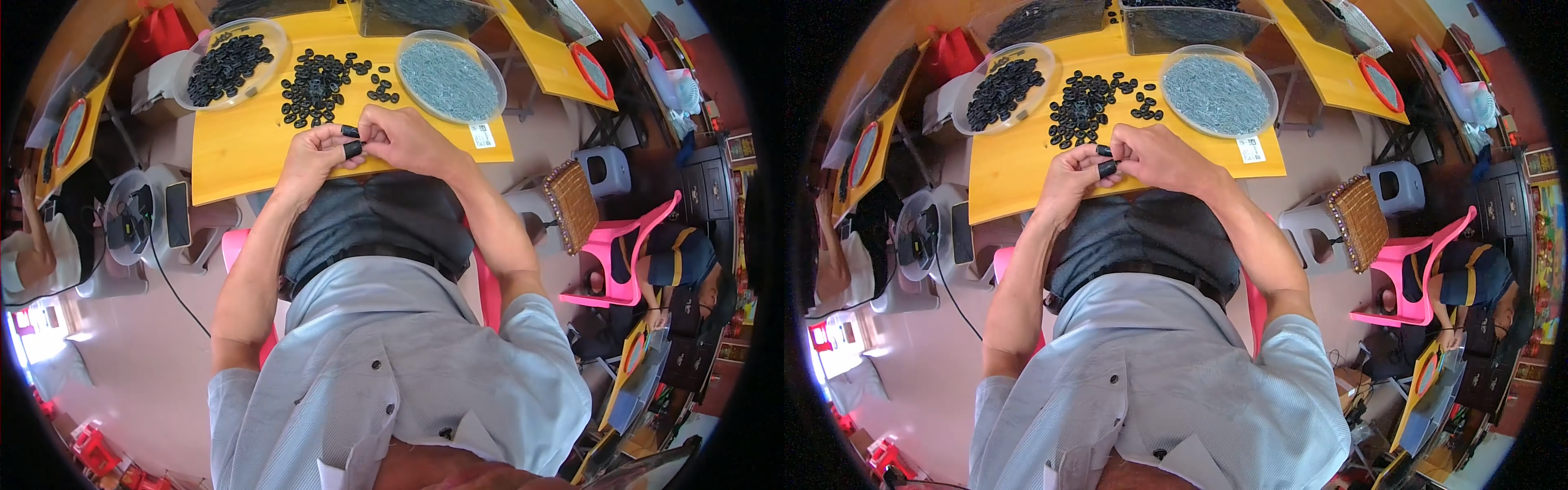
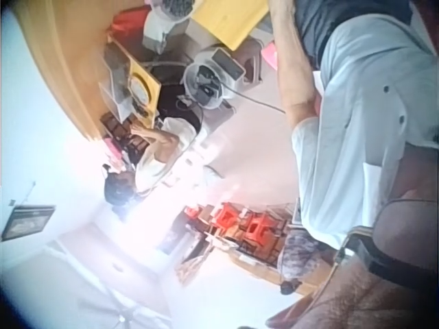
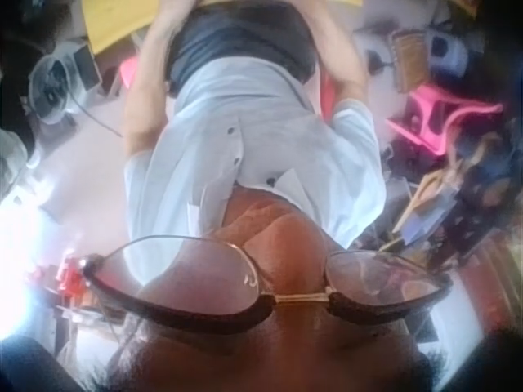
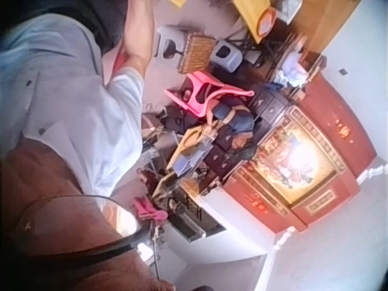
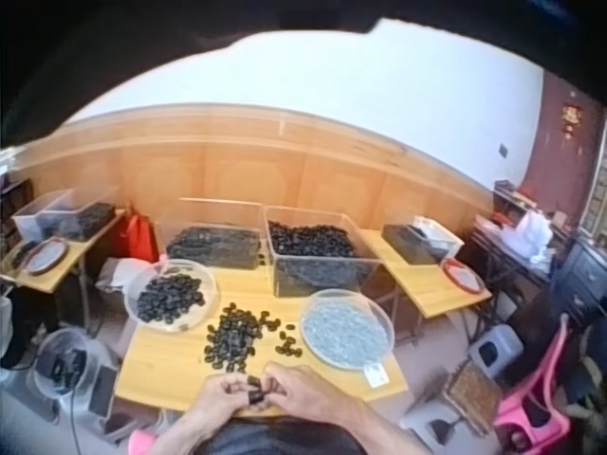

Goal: The person assembles components by picking up plastic parts and small pins from the table and fitting the pins into the plastic parts by hand.

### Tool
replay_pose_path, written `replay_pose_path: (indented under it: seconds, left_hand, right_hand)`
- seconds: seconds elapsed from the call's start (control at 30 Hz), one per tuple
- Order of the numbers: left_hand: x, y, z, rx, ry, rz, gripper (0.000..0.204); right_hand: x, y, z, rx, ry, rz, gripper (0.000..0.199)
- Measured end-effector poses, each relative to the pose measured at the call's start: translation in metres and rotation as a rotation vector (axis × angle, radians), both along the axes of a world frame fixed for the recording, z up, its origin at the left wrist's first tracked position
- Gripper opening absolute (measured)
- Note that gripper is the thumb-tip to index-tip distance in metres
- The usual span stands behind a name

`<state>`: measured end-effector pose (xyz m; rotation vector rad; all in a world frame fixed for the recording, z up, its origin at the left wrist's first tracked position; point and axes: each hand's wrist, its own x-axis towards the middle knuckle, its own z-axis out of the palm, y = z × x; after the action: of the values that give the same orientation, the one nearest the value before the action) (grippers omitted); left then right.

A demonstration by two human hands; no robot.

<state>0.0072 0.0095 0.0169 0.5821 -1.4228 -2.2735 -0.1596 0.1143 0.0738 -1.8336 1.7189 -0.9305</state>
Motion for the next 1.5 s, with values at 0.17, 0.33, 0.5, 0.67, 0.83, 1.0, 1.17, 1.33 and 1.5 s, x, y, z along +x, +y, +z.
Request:
replay_pose_path:
  seconds: [0.17,0.33,0.5,0.67,0.83,1.0,1.17,1.33,1.5]
  left_hand:
    - [-0.001,-0.003,-0.006,-0.009,-0.023,-0.006,0.016]
    - [-0.002,0.0,-0.007,0.195,0.059,0.175,0.017]
    - [-0.001,-0.001,-0.008,0.155,0.066,0.147,0.017]
    - [-0.002,0.001,-0.008,0.145,0.037,0.164,0.014]
    - [-0.001,0.001,-0.008,0.137,0.039,0.166,0.018]
    - [-0.002,0.001,-0.005,0.143,0.048,0.185,0.016]
    - [-0.002,0.001,-0.006,0.109,0.017,0.189,0.02]
    - [-0.002,0.0,-0.01,0.108,0.036,0.173,0.019]
    - [-0.003,0.001,-0.007,0.13,0.039,0.187,0.018]
  right_hand:
    - [-0.012,0.002,-0.001,0.02,-0.183,0.036,0.018]
    - [-0.081,0.01,0.004,-0.117,0.288,-0.42,0.014]
    - [-0.126,0.03,-0.001,0.118,0.318,-0.581,0.015]
    - [-0.136,0.029,-0.017,0.173,0.178,-0.472,0.014]
    - [-0.132,0.03,-0.019,0.167,0.189,-0.498,0.014]
    - [-0.135,0.033,-0.014,0.192,0.169,-0.567,0.012]
    - [-0.132,0.028,-0.016,0.287,0.172,-0.561,0.017]
    - [-0.135,0.031,-0.017,0.227,0.184,-0.593,0.017]
    - [-0.137,0.031,-0.016,0.213,0.106,-0.529,0.013]
